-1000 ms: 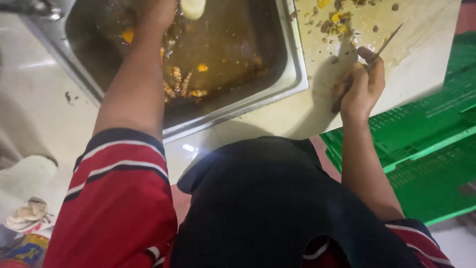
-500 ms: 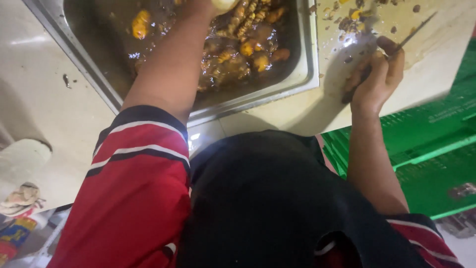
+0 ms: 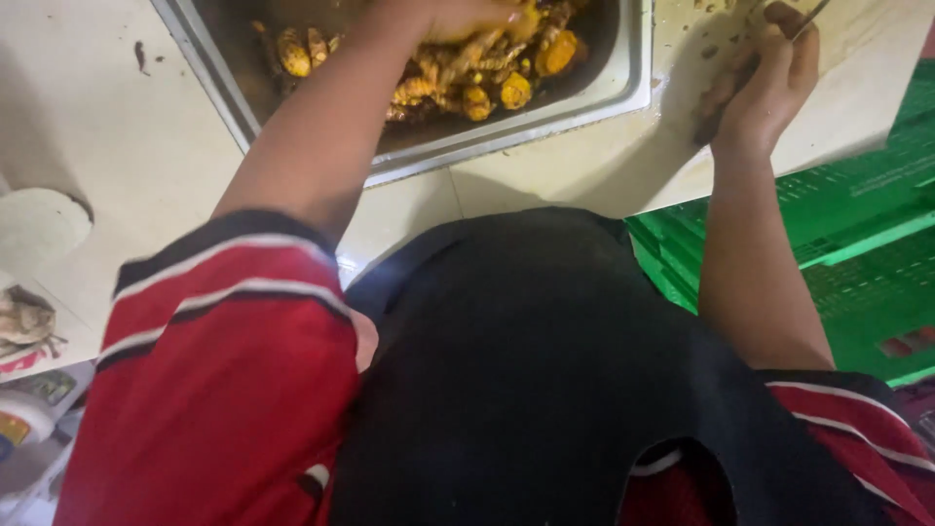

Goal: Cleaning and peeling turmeric roots in a basin of water using a small knife

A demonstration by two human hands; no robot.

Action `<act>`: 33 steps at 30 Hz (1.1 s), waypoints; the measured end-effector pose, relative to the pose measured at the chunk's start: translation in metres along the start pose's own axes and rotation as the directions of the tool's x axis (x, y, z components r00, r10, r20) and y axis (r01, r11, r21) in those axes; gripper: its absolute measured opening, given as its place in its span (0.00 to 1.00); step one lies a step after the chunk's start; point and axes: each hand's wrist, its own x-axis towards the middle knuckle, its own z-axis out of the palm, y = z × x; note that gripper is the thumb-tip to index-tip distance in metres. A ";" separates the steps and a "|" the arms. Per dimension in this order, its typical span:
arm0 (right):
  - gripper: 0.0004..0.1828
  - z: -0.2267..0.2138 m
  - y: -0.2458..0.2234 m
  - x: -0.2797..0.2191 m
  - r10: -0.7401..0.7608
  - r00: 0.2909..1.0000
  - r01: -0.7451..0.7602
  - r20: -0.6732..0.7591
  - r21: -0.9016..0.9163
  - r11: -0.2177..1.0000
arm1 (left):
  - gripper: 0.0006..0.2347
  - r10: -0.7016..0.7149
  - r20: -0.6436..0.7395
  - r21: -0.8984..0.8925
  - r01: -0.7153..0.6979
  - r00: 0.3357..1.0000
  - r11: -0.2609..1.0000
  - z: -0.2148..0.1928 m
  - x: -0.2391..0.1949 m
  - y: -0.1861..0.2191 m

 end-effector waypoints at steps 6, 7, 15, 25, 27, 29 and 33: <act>0.11 -0.004 0.022 0.011 0.008 0.999 -0.007 -0.054 0.014 1.000 | 0.29 0.202 -0.052 0.087 -0.197 0.978 0.977 0.004 -0.046 -0.047; 0.10 -0.002 0.027 0.014 0.046 0.997 -0.038 -0.070 0.105 0.994 | 0.29 0.255 -0.044 0.048 -0.253 0.966 0.966 0.000 -0.071 -0.050; 0.06 -0.013 0.030 0.014 -0.068 0.998 0.067 -0.009 -0.051 0.996 | 0.30 0.238 -0.145 0.183 -0.210 0.960 0.960 0.009 -0.131 -0.091; 0.07 -0.009 0.018 0.003 -0.024 1.000 0.023 -0.015 -0.027 0.999 | 0.13 0.101 -0.326 0.276 -0.008 0.940 0.961 0.010 -0.124 -0.059; 0.09 -0.006 0.013 0.001 -0.030 0.999 0.030 -0.021 -0.026 0.999 | 0.12 0.112 -0.347 0.214 -0.037 0.931 0.976 0.021 -0.105 -0.043; 0.11 -0.004 0.009 0.000 -0.033 0.999 0.032 -0.023 -0.026 0.999 | 0.12 0.116 -0.365 0.150 -0.064 0.924 0.987 0.033 -0.073 -0.034; 0.12 -0.005 0.014 0.006 -0.035 0.999 0.035 -0.030 -0.021 0.999 | 0.12 0.309 -0.509 0.270 -0.192 0.803 0.944 0.061 0.011 -0.044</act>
